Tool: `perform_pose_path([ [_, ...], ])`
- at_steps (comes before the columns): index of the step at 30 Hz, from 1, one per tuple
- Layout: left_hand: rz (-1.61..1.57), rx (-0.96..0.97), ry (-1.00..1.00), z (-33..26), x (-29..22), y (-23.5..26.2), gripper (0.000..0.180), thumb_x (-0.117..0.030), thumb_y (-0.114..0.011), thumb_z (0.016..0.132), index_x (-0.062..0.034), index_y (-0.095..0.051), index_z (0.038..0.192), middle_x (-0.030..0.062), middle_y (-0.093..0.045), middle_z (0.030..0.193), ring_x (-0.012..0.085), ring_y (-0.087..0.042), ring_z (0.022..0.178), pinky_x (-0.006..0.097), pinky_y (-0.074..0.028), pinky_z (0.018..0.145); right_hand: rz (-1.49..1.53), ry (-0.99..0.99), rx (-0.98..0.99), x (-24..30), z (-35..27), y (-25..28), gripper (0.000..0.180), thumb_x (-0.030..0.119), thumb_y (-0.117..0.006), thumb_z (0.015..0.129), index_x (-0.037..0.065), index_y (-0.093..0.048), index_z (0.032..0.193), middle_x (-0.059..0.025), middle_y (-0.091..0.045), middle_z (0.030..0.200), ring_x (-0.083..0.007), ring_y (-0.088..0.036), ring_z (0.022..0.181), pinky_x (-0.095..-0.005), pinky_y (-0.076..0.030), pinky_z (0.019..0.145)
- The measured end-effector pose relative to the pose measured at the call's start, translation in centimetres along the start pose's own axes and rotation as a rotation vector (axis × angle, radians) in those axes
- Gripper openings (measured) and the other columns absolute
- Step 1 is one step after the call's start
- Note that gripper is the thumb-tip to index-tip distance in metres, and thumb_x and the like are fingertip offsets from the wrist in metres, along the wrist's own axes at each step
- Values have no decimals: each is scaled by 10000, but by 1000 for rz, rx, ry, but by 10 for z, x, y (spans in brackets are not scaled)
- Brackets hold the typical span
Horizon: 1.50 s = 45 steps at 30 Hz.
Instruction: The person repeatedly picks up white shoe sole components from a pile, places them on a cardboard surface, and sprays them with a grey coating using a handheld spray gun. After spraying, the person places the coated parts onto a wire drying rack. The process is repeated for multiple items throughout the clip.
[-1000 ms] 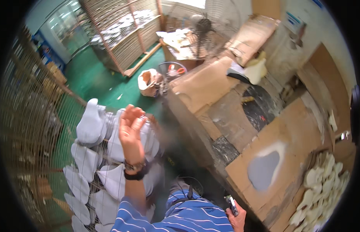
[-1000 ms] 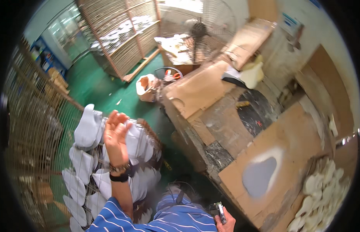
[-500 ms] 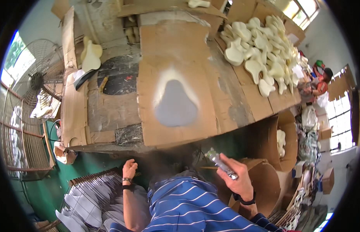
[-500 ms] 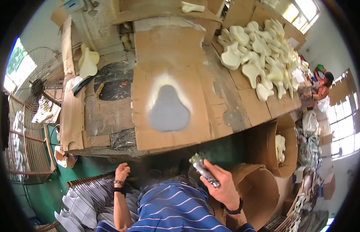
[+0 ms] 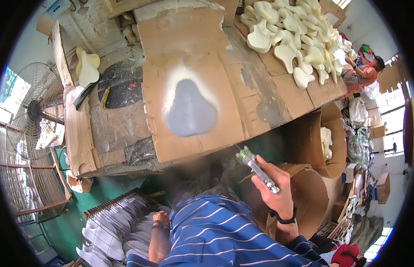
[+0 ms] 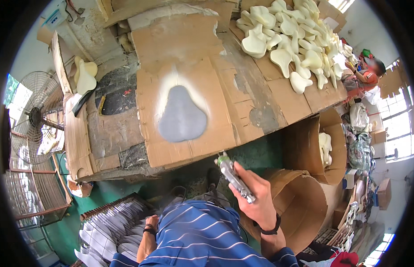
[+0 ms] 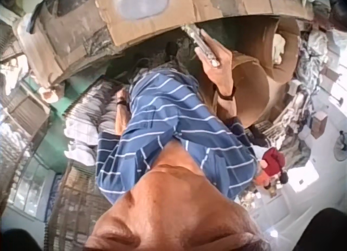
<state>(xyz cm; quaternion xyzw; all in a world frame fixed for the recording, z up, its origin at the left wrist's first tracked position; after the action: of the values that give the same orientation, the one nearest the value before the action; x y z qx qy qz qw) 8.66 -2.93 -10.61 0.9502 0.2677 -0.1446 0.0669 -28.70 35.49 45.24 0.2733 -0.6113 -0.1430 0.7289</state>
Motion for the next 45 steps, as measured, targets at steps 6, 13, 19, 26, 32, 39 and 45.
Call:
perform_pose_path([
  [6,-144,-126,-113,-3,-56,-26,269,-104,-614,933,-52,-633,1196,99,-693,846,225,-670,658,344,-547,539,-39,25,113,-1,-1,5,485,-6,-753,826,-10,-643,1298,-161,-699,932,-254,-671,747,-322,-522,687],
  [13,-62,-107,-147,-40,-134,-51,352,-129,-604,943,-67,-598,1289,71,-690,924,194,-675,728,359,-570,613,-47,-116,51,-14,-10,23,480,-14,-753,816,-17,-649,1285,-175,-717,978,-269,-705,808,-325,-533,717],
  [19,-18,-84,-126,-41,-141,-59,370,-120,-620,930,-45,-596,1291,83,-690,937,206,-678,741,377,-575,629,54,-13,229,-6,-13,-4,481,3,-766,816,-28,-654,1283,-166,-711,944,-238,-677,766,-299,-519,722],
  [26,-98,-108,-91,-35,-100,-42,332,-110,-631,924,-44,-610,1249,99,-683,860,189,-649,648,346,-504,504,35,-5,72,-5,17,-15,501,-41,-749,822,-38,-621,1306,-186,-700,951,-287,-694,770,-332,-543,692],
  [32,0,-176,-51,-31,-82,-41,295,-124,-642,922,-51,-641,1208,93,-714,894,223,-689,688,372,-552,569,-22,-5,-36,-14,17,-6,461,-15,-738,841,-47,-631,1287,-168,-690,904,-254,-669,713,-331,-527,662],
  [39,-8,-86,-70,-23,-96,-48,341,-144,-612,948,-59,-607,1279,103,-702,956,252,-696,780,385,-572,620,-79,-96,30,-14,4,9,438,38,-743,864,-42,-649,1284,-137,-693,878,-185,-618,670,-301,-496,636],
  [45,-43,-66,-119,-29,-125,-57,367,-146,-626,939,-51,-588,1291,75,-683,925,196,-676,727,364,-558,594,-24,-9,21,-2,8,0,454,11,-744,857,-31,-641,1297,-137,-675,861,-206,-625,670,-312,-501,630],
])
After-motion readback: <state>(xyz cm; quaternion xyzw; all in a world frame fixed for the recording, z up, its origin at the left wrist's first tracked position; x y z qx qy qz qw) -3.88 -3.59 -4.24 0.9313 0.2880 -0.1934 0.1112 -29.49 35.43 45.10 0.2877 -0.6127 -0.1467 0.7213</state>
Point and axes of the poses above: each hand's wrist, its own z-axis towards the middle knuckle, its own y-axis out of the back of the hand, x = y × z, the point moved 5 cm from there along z, towards the middle knuckle
